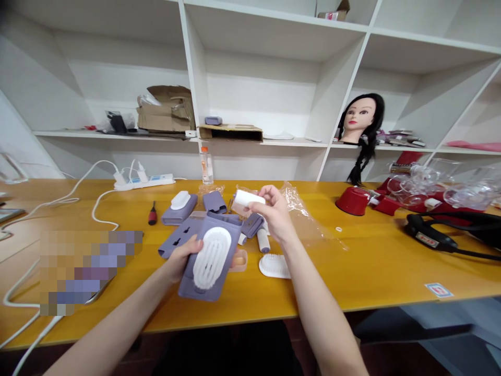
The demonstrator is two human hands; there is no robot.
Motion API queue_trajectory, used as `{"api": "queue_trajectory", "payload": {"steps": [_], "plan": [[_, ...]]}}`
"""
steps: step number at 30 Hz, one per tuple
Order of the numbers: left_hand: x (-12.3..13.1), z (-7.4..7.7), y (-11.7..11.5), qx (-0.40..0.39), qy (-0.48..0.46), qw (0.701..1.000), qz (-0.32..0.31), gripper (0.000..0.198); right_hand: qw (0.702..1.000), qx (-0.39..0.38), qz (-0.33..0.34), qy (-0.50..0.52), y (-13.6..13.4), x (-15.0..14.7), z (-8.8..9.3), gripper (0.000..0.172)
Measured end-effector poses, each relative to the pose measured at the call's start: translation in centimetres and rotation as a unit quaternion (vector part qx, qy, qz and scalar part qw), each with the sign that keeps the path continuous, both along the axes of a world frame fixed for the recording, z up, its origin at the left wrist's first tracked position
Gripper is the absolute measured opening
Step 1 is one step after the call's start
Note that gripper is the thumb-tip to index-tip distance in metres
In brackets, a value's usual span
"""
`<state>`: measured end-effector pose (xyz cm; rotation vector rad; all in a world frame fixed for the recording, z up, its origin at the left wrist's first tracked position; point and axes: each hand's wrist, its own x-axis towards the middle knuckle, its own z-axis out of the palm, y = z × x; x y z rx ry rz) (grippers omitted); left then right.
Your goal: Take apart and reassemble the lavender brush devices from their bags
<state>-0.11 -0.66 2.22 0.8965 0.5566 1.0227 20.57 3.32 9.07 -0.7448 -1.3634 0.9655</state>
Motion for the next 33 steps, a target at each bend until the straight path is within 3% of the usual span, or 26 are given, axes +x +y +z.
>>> {"api": "queue_trajectory", "payload": {"steps": [5,11,19,26,33], "plan": [[0.0,-0.3,0.0,0.092,0.069,0.993,0.018,0.040,0.999,0.022,0.046,-0.007,-1.9,-1.9,-0.3,0.027],[0.2,-0.2,-0.1,0.094,0.070,0.992,0.037,0.040,0.999,0.017,0.046,-0.006,-2.5,-2.7,-0.7,0.028],[0.2,0.0,0.0,0.110,0.084,0.988,0.071,0.031,0.996,-0.058,0.058,0.026,-2.2,-2.9,-1.2,0.022],[0.0,0.0,0.2,0.105,0.087,0.988,0.079,0.030,0.999,-0.028,0.039,-0.024,-2.3,-2.6,-0.5,0.023],[0.2,0.5,-0.2,0.122,0.086,0.984,0.098,0.026,0.995,-0.067,0.067,0.035,-1.8,-3.2,-1.8,0.022]]}}
